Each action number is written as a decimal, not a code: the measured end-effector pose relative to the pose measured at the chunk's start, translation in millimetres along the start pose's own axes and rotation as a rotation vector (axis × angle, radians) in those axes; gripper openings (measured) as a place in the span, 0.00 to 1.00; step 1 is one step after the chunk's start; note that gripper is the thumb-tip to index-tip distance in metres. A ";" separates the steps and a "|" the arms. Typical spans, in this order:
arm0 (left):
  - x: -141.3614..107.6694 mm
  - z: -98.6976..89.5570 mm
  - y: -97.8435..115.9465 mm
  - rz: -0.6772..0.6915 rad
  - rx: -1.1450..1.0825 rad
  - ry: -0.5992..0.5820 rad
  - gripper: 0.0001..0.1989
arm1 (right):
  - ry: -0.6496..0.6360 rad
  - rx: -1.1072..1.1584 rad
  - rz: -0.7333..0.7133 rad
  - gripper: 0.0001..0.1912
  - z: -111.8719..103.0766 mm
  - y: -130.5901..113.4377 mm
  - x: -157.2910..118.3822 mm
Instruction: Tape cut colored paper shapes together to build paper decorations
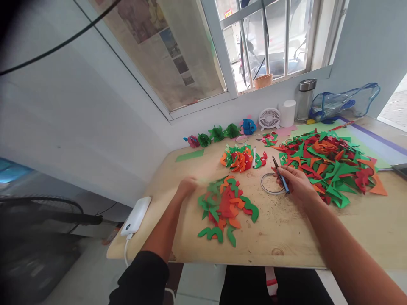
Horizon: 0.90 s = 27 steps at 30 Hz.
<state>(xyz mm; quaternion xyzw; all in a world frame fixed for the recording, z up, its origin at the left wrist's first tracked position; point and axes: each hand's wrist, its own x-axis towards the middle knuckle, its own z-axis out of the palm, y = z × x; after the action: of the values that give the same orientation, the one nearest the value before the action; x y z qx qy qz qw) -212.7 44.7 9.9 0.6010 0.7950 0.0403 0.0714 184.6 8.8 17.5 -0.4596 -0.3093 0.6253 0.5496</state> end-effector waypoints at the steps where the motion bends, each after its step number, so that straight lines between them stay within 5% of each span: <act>1: 1.8 -1.4 1.3 0.017 0.021 -0.013 0.11 | -0.002 0.003 -0.011 0.16 0.7 -0.1 -0.6; 7: 15.7 -23.2 25.4 0.224 0.128 -0.035 0.09 | -0.038 -0.013 -0.020 0.16 3.4 1.4 -2.0; 12: 40.7 -37.5 87.1 0.466 0.170 -0.047 0.08 | -0.023 0.042 0.018 0.17 3.5 1.0 -2.2; 18: 63.4 -32.9 148.3 0.605 0.156 -0.052 0.07 | -0.004 0.104 0.062 0.20 4.5 -0.9 -2.5; 22: 65.9 -26.0 153.0 0.601 0.103 -0.038 0.14 | -0.012 0.115 0.069 0.19 5.4 -1.4 -2.2; 27: 54.2 -18.2 125.3 0.538 0.030 -0.022 0.16 | -0.011 0.126 0.065 0.20 5.4 -2.2 -2.8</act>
<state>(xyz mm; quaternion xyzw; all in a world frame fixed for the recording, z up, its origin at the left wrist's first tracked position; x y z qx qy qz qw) -111.2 131.7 43.1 0.7920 0.6065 0.0395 0.0581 180.5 7.2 22.2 -0.4304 -0.2573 0.6637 0.5550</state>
